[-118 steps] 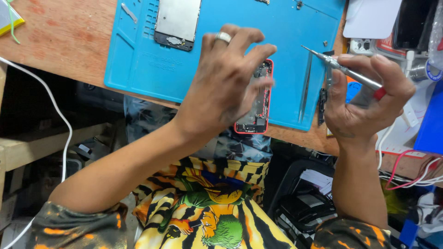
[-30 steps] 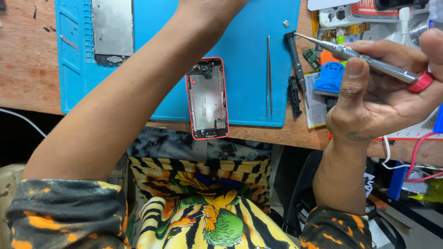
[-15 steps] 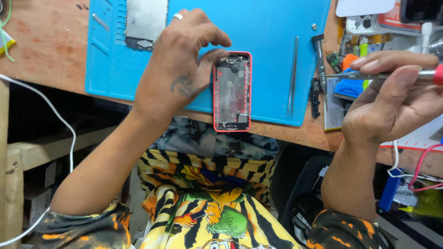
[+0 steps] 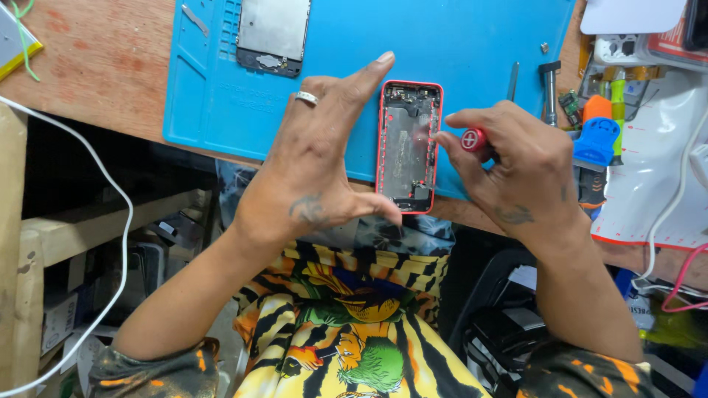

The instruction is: The person uses a precision screwdriver to remove screws from the internal frame of a disassembled red smartphone. They carefully unscrew fasteners from the battery area and place them on the blue anti-static mat. The person continues to remove additional screws from different sections of the phone's chassis.

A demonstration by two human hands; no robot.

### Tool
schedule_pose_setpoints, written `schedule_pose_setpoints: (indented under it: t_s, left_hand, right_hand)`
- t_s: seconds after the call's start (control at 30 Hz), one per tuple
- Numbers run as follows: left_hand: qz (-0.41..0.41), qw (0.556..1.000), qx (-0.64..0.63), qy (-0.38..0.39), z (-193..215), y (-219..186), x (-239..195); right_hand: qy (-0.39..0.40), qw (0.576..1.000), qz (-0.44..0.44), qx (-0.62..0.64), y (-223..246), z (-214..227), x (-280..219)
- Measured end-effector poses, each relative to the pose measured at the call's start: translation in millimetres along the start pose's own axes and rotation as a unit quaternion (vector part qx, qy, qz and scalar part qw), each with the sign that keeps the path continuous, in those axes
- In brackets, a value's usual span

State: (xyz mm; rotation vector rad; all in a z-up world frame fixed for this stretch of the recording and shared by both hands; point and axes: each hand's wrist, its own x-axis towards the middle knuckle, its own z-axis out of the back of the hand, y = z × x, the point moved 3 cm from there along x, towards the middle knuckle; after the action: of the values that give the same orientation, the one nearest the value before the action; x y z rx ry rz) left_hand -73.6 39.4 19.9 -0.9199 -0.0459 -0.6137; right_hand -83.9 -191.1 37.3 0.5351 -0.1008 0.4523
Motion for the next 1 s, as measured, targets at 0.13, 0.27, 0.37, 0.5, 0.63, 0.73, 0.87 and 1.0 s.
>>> schedule_pose_setpoints:
  t_s: [0.13, 0.27, 0.37, 0.5, 0.63, 0.73, 0.87, 1.0]
  left_hand:
    - [0.003, 0.999, -0.028, 0.033, 3, -2, -1]
    - [0.009, 0.999, -0.013, 0.052, 3, -1, -2]
    - [0.023, 0.998, -0.006, 0.062, -1, 2, -1]
    - [0.029, 0.997, -0.017, 0.069, 0, 4, 0]
    - [0.021, 0.997, -0.037, 0.061, 3, 6, 0]
    - [0.027, 0.997, -0.038, 0.054, 2, 6, -1]
    - [0.032, 0.997, -0.040, 0.055, 0, 6, -1]
    - [0.027, 0.998, -0.029, 0.050, -2, 6, -2]
  right_hand:
    - [0.018, 1.000, 0.022, -0.011, 3, -7, 13]
    - [0.027, 0.999, 0.023, -0.001, 0, -13, 21]
    - [0.028, 0.999, 0.028, -0.007, -1, -17, 23]
    - [0.026, 0.998, 0.057, -0.031, -1, -18, 25]
    - [0.031, 0.996, 0.084, -0.027, 0, -17, 25]
    - [0.026, 0.996, 0.079, -0.031, -1, -20, 24]
    - [0.009, 0.999, 0.033, -0.006, -3, -17, 20]
    - [-0.079, 0.992, -0.055, 0.084, -5, 1, 12]
